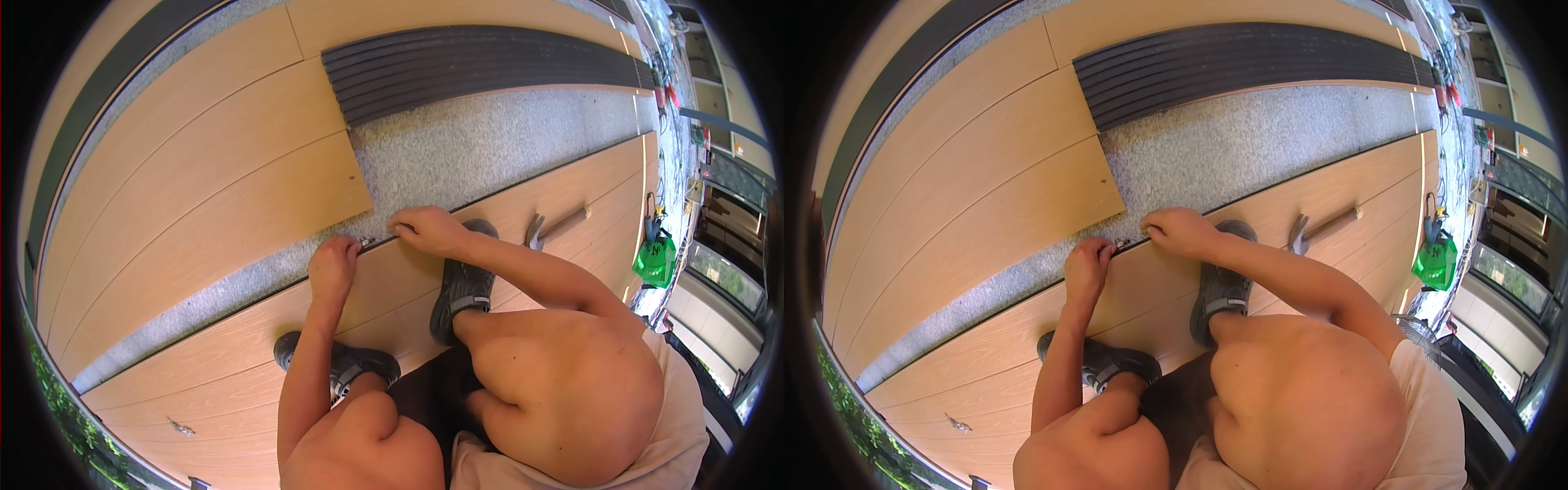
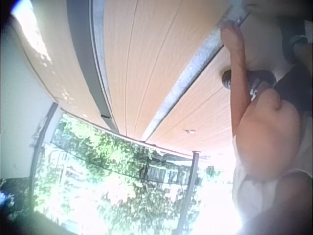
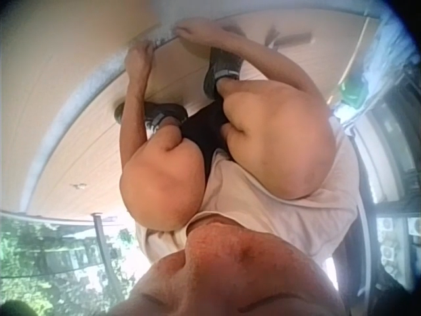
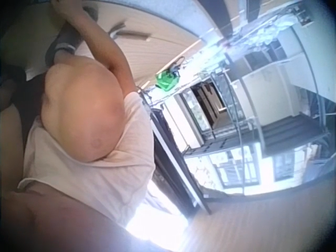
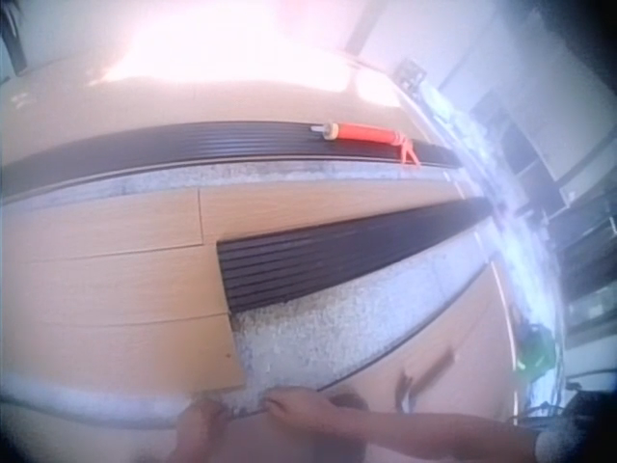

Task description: The person picks up metal clips from the floor and places them between deck boards. They align a new board, apply sealant along the edge using a caulk gun, and use a hammer to strike the board into place.

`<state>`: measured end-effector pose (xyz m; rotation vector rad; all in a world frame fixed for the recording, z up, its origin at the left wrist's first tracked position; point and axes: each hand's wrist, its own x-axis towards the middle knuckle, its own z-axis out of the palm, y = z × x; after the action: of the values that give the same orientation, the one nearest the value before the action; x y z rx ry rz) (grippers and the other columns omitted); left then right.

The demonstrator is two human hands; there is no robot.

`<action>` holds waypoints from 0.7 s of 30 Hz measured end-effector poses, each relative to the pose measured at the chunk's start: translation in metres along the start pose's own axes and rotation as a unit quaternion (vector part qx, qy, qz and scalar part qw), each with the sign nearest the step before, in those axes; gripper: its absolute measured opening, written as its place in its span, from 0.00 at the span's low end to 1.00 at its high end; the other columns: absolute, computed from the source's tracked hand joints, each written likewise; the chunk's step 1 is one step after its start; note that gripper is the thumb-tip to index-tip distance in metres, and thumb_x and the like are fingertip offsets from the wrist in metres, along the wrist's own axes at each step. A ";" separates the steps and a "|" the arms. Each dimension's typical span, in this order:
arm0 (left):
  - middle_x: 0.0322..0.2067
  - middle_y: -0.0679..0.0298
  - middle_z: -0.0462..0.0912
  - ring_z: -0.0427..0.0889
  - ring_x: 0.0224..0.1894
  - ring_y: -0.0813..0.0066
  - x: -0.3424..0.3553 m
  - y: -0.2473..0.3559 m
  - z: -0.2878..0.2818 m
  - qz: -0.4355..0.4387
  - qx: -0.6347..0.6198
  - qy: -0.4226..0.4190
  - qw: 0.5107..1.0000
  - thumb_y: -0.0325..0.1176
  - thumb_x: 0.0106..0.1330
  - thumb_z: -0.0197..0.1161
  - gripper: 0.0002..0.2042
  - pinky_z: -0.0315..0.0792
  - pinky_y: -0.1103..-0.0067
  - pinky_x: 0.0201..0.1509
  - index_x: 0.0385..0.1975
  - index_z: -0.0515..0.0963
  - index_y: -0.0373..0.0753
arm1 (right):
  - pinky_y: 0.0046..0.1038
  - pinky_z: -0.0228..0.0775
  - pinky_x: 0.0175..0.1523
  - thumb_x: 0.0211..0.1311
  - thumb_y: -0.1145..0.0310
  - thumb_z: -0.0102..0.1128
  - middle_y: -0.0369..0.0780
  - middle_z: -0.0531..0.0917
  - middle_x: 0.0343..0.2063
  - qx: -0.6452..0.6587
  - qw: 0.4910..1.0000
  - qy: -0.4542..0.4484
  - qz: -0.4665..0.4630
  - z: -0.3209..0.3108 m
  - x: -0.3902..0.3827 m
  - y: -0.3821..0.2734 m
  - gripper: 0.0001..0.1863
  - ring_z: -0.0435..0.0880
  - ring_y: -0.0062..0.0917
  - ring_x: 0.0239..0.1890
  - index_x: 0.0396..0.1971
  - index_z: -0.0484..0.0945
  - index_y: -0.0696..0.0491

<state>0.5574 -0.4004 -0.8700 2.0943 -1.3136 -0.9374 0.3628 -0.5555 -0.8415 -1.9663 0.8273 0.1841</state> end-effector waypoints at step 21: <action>0.33 0.56 0.84 0.83 0.39 0.52 0.000 0.001 0.007 -0.002 -0.009 -0.020 1.000 0.32 0.62 0.69 0.05 0.77 0.63 0.44 0.31 0.85 0.39 | 0.39 0.78 0.49 0.63 0.65 0.61 0.42 0.87 0.39 -0.075 0.996 -0.049 -0.007 0.027 0.019 -0.010 0.10 0.86 0.41 0.44 0.40 0.87 0.49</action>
<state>0.5510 -0.4010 -0.8737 2.0752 -1.3153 -0.9941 0.3888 -0.5392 -0.8570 -2.0850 0.7557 0.3404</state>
